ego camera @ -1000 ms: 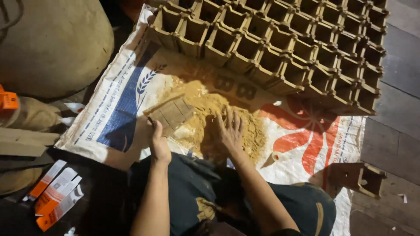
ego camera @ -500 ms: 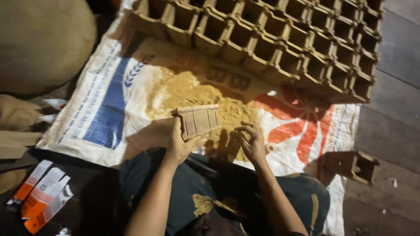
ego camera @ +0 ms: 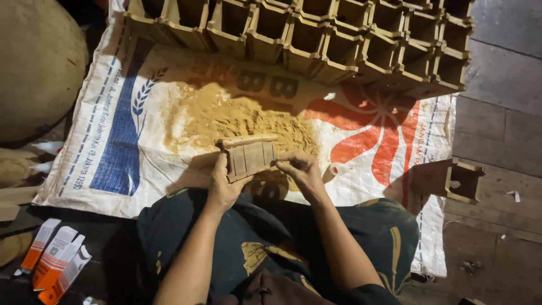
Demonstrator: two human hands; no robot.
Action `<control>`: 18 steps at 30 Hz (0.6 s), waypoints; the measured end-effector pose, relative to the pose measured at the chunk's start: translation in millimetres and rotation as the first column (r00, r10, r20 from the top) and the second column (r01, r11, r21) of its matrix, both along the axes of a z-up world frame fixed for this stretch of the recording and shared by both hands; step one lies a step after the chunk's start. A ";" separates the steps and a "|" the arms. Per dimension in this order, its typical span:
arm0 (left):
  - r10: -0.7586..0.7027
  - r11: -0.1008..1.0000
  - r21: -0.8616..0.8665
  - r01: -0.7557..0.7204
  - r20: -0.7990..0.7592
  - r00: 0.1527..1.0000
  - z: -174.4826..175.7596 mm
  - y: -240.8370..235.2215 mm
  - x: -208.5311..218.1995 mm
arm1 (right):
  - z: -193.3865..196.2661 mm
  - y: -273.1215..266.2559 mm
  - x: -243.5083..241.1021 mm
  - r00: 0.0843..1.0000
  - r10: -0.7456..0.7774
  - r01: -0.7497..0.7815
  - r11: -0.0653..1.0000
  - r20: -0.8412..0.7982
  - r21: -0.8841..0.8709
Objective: Assembling small wooden boxes by gluing pre-cut pieces together on a workshop floor.
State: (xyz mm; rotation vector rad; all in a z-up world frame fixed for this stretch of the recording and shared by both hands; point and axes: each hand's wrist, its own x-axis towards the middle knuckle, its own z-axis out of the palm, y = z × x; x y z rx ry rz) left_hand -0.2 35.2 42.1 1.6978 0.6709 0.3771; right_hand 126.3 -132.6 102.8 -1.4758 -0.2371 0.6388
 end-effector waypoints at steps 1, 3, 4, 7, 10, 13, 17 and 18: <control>-0.003 1.000 -0.007 0.003 0.001 1.000 -2.6 1.1 -1.5 | 1.4 1.3 -2.0 1.000 0.008 -0.007 1.000 0.027 -0.008; -0.013 0.999 -0.045 0.014 0.011 1.000 3.7 0.6 -3.2 | -25.1 -4.2 2.4 0.998 -0.017 0.021 0.998 -0.061 0.053; -0.016 0.996 -0.084 0.018 0.024 1.000 7.0 0.6 -3.6 | -38.0 -6.4 5.3 0.989 -0.031 0.047 0.993 -0.146 0.111; -0.011 0.997 -0.081 0.015 0.050 0.999 -23.0 20.7 -16.1 | -27.5 -4.3 3.0 0.960 -0.004 0.058 0.981 -0.281 0.187; -0.024 0.999 -0.034 0.025 0.042 0.999 1.1 7.5 -4.5 | -46.4 -2.3 2.3 0.954 0.005 0.049 0.984 -0.301 0.170; -0.051 0.998 -0.038 0.053 0.050 0.997 2.7 5.6 -3.0 | -50.3 -0.5 0.9 0.949 -0.030 0.086 0.982 -0.314 0.168; -0.035 0.997 -0.063 0.038 0.052 0.998 -7.6 7.2 -3.8 | -54.2 0.7 0.6 0.951 -0.033 0.102 0.972 -0.308 0.212; -0.035 0.998 -0.055 0.038 0.052 0.998 -4.8 7.3 -3.8 | -46.3 1.4 0.6 0.953 -0.025 0.094 0.972 -0.302 0.215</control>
